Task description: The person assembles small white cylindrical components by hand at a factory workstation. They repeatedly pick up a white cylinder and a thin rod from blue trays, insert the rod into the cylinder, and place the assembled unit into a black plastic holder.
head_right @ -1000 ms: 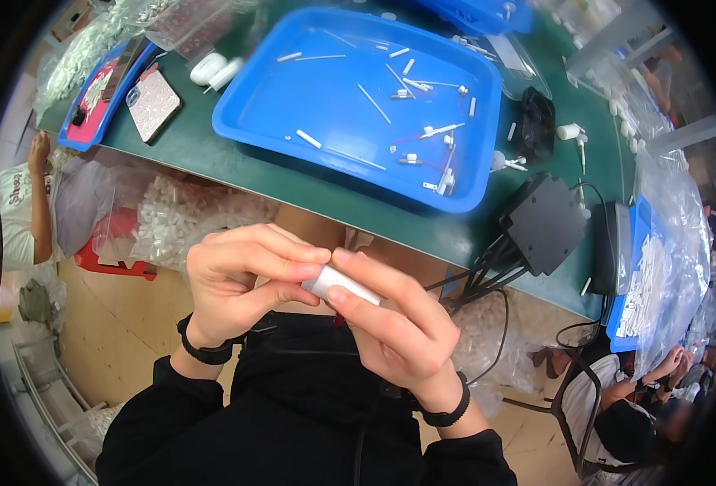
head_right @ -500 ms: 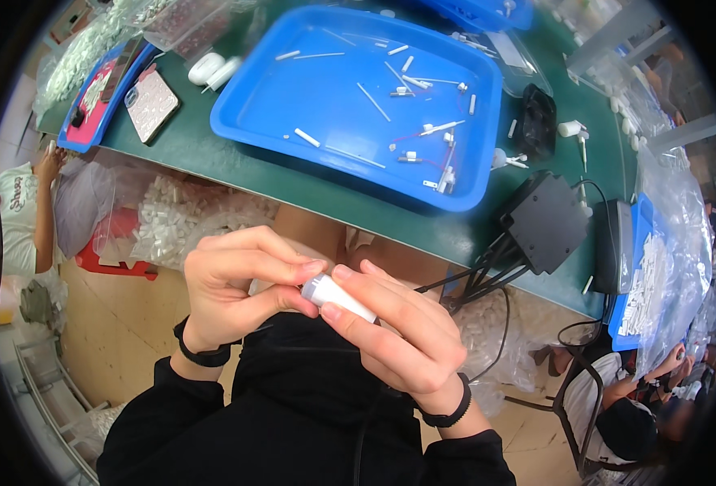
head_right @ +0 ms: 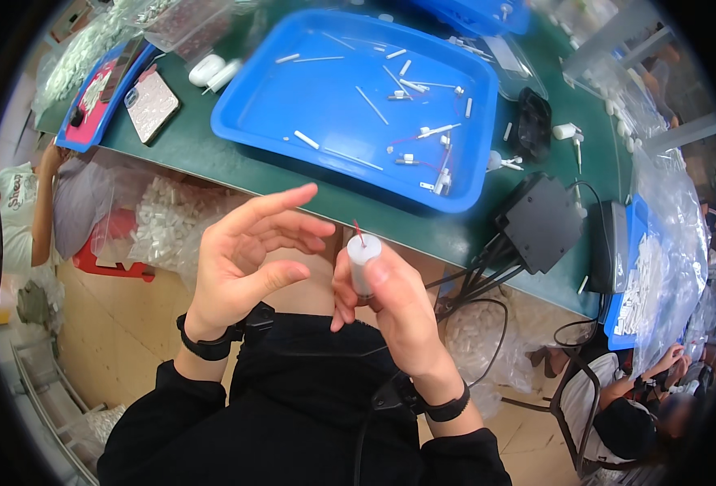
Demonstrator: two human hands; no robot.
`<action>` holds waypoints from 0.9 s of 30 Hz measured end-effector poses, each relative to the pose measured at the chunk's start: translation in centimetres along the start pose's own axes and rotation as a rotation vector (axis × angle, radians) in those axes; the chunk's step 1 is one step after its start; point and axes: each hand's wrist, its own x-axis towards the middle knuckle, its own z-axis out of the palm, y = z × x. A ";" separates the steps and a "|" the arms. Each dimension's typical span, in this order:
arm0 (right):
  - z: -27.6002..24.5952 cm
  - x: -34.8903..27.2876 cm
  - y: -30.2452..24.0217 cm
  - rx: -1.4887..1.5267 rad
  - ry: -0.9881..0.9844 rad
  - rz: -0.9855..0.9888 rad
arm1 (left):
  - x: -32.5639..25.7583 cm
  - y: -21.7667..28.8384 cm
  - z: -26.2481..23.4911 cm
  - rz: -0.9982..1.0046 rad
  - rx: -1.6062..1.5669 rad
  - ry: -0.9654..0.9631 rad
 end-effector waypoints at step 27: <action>0.2 0.7 0.5 0.436 -0.240 0.189 | -1.4 -1.6 -1.1 -0.030 -0.009 0.022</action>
